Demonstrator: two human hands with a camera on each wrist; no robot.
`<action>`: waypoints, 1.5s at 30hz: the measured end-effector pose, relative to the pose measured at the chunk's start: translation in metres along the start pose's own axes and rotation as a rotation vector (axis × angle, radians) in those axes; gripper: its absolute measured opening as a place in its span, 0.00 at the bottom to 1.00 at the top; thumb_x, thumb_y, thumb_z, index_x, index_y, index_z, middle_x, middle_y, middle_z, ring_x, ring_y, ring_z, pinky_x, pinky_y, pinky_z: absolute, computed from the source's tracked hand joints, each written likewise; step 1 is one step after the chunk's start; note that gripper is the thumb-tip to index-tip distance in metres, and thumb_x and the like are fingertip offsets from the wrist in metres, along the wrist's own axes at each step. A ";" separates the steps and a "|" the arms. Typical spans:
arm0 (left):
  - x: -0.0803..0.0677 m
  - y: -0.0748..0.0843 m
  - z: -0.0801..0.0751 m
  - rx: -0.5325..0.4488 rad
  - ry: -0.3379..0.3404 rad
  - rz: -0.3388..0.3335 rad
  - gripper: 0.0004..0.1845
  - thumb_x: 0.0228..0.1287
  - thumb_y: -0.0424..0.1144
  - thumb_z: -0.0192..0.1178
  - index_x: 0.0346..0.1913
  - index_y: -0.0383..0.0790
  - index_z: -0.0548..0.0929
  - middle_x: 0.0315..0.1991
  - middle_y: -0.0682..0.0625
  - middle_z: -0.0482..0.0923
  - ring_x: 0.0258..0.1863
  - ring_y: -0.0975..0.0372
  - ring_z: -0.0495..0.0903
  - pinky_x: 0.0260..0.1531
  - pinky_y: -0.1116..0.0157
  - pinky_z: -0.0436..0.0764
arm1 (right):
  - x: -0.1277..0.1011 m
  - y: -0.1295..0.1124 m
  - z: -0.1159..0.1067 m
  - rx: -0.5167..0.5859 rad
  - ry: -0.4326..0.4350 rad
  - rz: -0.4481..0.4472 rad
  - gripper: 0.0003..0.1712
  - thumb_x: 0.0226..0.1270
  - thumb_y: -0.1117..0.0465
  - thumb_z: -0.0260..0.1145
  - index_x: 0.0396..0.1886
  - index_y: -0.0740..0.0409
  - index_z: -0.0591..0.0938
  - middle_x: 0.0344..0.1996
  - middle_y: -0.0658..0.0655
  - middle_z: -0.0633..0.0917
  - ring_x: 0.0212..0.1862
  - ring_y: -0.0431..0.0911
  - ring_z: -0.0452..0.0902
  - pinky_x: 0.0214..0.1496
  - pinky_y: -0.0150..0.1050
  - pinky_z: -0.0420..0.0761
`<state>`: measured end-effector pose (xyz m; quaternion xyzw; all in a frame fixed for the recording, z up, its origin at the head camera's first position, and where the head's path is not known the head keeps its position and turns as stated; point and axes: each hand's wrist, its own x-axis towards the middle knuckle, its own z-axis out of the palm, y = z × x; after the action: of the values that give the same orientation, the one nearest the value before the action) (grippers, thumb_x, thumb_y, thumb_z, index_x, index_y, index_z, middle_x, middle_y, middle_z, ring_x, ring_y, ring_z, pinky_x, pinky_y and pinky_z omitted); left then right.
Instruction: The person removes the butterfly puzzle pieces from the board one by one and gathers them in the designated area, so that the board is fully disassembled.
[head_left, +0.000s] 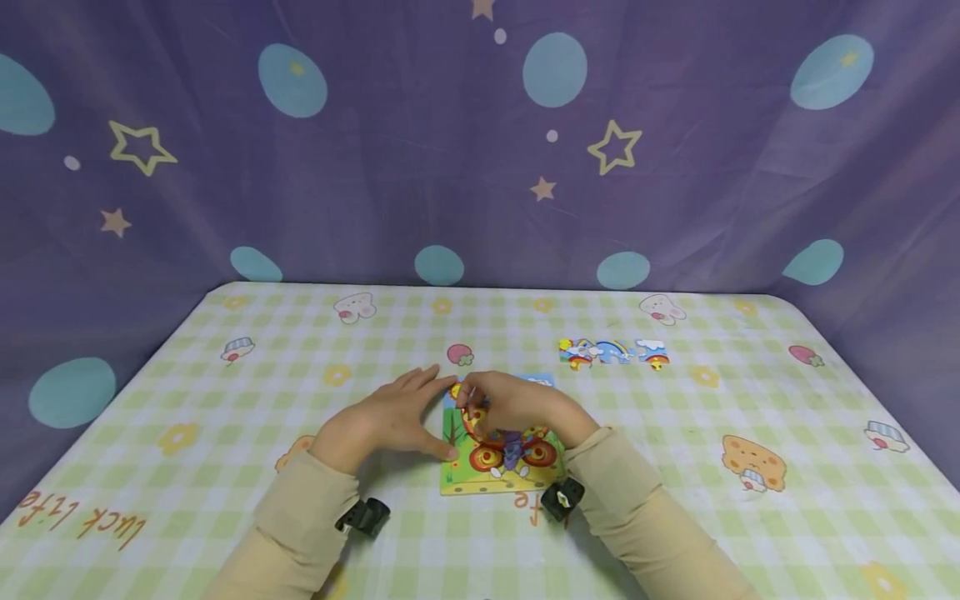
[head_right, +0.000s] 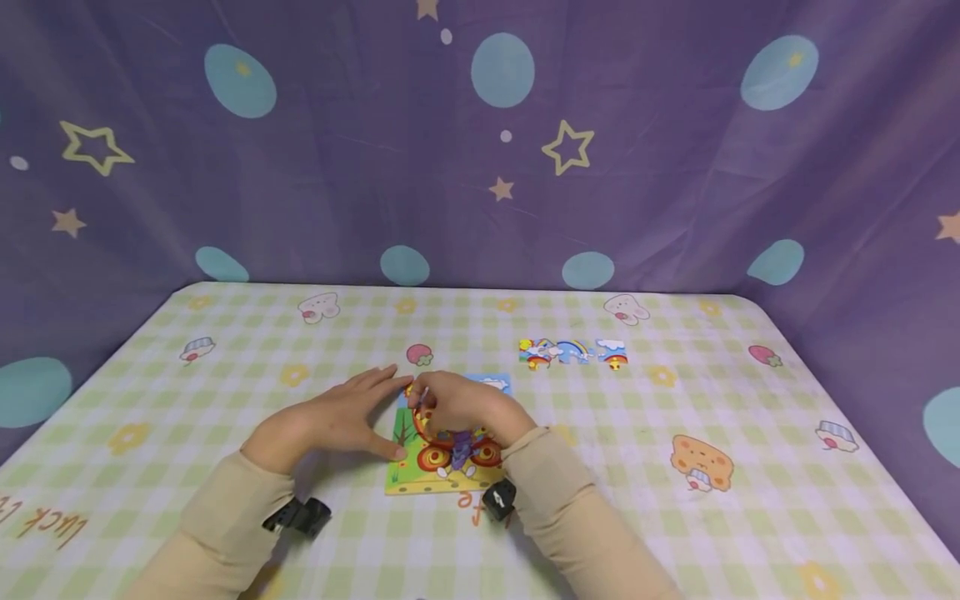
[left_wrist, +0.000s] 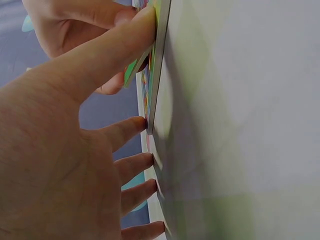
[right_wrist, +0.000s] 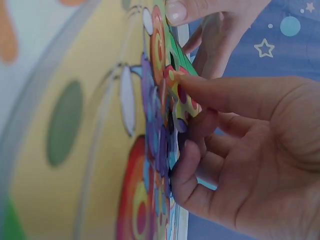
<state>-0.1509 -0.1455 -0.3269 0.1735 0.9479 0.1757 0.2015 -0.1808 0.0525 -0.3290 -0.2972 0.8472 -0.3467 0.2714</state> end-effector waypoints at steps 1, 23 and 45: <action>0.000 0.000 0.000 0.002 0.003 0.000 0.55 0.50 0.58 0.74 0.78 0.44 0.57 0.79 0.41 0.46 0.77 0.44 0.44 0.72 0.42 0.50 | -0.001 0.000 -0.001 0.000 -0.003 -0.014 0.15 0.63 0.76 0.65 0.49 0.63 0.77 0.38 0.55 0.80 0.35 0.43 0.73 0.34 0.32 0.76; 0.001 -0.002 0.002 0.033 0.016 -0.017 0.56 0.48 0.62 0.74 0.78 0.48 0.58 0.79 0.42 0.47 0.77 0.45 0.46 0.70 0.39 0.53 | -0.004 0.009 -0.005 0.030 -0.027 -0.070 0.09 0.75 0.68 0.58 0.43 0.65 0.84 0.30 0.52 0.82 0.25 0.39 0.69 0.30 0.29 0.72; 0.003 0.000 0.002 0.030 0.025 -0.010 0.56 0.48 0.60 0.74 0.78 0.47 0.59 0.78 0.41 0.48 0.76 0.44 0.46 0.71 0.40 0.52 | -0.007 0.019 -0.013 0.149 -0.046 -0.120 0.11 0.76 0.64 0.58 0.40 0.66 0.85 0.22 0.53 0.76 0.21 0.40 0.65 0.27 0.30 0.68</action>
<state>-0.1526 -0.1441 -0.3298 0.1696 0.9537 0.1625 0.1877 -0.1904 0.0736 -0.3333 -0.3343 0.7934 -0.4175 0.2907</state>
